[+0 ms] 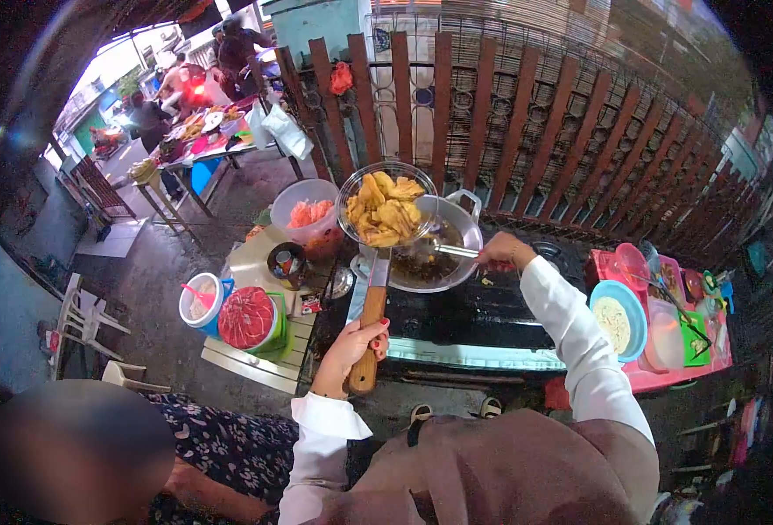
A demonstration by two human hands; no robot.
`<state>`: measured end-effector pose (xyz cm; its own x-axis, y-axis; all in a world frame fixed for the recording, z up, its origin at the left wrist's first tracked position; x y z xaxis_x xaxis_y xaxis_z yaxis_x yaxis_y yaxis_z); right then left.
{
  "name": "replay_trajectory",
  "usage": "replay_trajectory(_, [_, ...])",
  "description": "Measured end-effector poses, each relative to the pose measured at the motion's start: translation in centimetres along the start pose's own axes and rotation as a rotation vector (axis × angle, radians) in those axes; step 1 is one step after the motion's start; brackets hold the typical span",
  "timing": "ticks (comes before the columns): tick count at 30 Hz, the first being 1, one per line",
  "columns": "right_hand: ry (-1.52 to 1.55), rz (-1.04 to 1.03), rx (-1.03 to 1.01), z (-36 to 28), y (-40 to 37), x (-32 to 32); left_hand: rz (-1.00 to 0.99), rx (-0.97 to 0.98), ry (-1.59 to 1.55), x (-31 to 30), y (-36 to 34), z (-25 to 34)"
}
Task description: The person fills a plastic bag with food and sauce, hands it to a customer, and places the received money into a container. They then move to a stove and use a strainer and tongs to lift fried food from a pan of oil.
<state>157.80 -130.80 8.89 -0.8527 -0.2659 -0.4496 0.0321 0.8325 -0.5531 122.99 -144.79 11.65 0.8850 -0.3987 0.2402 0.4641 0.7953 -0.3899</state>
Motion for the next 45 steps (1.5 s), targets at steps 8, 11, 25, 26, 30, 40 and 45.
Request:
replay_trajectory(8, [-0.539, 0.646, -0.262, -4.7, -7.4, -4.7, 0.022, 0.049, 0.144, 0.3, 0.9, -1.5])
replay_trajectory(11, [-0.575, 0.776, -0.333, -6.9, -9.0, -4.0, 0.021, 0.018, 0.114, 0.7, 1.3, -2.2])
replay_trajectory(25, [-0.408, 0.663, -0.307, -4.4, -7.6, -5.2, -0.075, -0.029, 0.057, 1.7, 2.5, -2.9])
replay_trajectory(26, [-0.413, 0.706, -0.202, -3.7, -7.4, -5.9, -0.073, -0.032, 0.058, 1.8, 2.3, -2.7])
replay_trajectory(30, [-0.539, 0.628, -0.131, -1.5, -5.0, -4.5, -0.042, -0.034, 0.014, 1.6, 1.7, -1.2])
replay_trajectory(40, [-0.710, 0.379, -0.341, -2.6, 1.8, 4.4, 0.037, -0.020, 0.075, 0.7, 1.2, 0.3])
replay_trajectory(45, [-0.693, 0.428, -0.362, -2.8, 0.8, 4.1, -0.008, 0.021, 0.072, 0.5, 0.8, -0.1])
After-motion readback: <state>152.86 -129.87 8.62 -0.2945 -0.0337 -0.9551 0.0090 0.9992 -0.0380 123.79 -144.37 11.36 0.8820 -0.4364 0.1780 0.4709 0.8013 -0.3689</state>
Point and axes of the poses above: each hand's wrist, its own y-axis towards the middle knuckle, its own x-axis out of the palm, z = x × y, the point moved 4 cm from there along y, towards the middle knuckle, and after that the axes turned 12 degrees about y, right-handed, at the moved point
